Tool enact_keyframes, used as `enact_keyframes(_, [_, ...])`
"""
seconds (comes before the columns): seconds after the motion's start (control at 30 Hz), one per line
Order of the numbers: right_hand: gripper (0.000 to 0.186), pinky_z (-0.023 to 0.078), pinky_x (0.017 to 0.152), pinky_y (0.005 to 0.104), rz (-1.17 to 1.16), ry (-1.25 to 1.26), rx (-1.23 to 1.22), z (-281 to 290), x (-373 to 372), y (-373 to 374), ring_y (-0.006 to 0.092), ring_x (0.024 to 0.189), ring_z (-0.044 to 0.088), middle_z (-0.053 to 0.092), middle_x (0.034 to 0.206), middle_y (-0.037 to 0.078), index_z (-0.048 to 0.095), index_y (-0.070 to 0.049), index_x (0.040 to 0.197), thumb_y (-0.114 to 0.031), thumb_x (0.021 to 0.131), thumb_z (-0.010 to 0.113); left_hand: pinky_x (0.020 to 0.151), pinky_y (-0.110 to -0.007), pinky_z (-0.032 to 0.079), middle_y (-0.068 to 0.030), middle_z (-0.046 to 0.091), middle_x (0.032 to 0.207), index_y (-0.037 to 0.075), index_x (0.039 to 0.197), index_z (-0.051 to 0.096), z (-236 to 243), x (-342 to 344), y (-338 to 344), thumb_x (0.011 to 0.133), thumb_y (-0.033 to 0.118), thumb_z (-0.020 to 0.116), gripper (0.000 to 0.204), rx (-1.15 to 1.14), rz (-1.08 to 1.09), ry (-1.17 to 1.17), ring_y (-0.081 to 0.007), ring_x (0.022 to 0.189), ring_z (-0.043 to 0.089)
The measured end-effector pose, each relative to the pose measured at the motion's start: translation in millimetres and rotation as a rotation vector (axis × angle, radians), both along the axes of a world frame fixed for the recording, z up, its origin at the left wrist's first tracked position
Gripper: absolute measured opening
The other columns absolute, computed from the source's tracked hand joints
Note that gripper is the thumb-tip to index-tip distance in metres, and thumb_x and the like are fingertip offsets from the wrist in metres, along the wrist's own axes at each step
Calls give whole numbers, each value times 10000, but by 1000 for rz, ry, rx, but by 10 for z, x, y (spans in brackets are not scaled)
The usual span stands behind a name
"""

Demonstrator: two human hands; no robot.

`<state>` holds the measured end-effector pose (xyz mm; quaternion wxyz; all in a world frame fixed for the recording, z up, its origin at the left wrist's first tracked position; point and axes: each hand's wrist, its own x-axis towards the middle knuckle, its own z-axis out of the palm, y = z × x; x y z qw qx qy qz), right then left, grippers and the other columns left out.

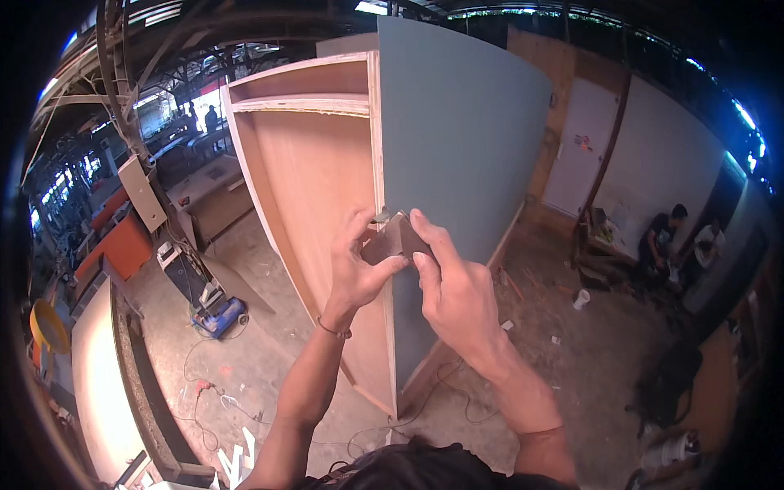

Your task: The person trims the excess edge of a laminate sheet on a wooden cabinet using a square tool. The person then picks up a loose piece of wood and places it on the floor.

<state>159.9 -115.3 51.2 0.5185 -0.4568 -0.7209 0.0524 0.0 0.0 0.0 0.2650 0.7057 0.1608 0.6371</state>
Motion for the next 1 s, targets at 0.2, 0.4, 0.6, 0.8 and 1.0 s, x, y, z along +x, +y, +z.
enact_keyframes(0.2, [435,580,699,468,21,-116,25,245,18,46,451,854,729,721,1242,229,563,-36,1445,2,1013,597,849,-337,573,-89,576,1220,-23,1294,659,37,90,17,732,168,946,659,-27,-72,-86,-192,1030,643])
enact_keyframes(0.4, [438,577,689,480,-32,-80,-3,170,81,-94,448,844,726,724,1212,240,558,-44,1448,-12,1014,603,866,-351,559,-79,572,1187,-11,1298,639,202,40,-78,728,240,970,705,-15,-89,-5,-207,1051,641])
enact_keyframes(0.6, [446,572,663,491,-73,-37,64,131,66,-107,427,818,738,742,1159,237,558,-55,1454,-24,1011,612,851,-345,552,-73,595,1115,-22,1269,634,323,12,-76,736,244,976,687,89,37,65,-204,1026,658])
enact_keyframes(0.8, [426,553,642,514,-32,-31,175,172,-32,45,443,765,724,732,934,259,564,-50,1441,-43,1017,595,874,-320,557,-52,585,1097,-37,1257,658,284,34,-40,794,88,908,540,20,-80,-80,-174,1000,665])
enact_keyframes(1.0, [419,517,658,485,-23,-134,17,384,43,-4,494,772,682,692,863,283,543,-43,1447,-25,1030,564,864,-303,550,-24,578,1095,-35,1277,679,220,87,-65,800,52,897,532,-32,-137,-150,-153,1010,655])
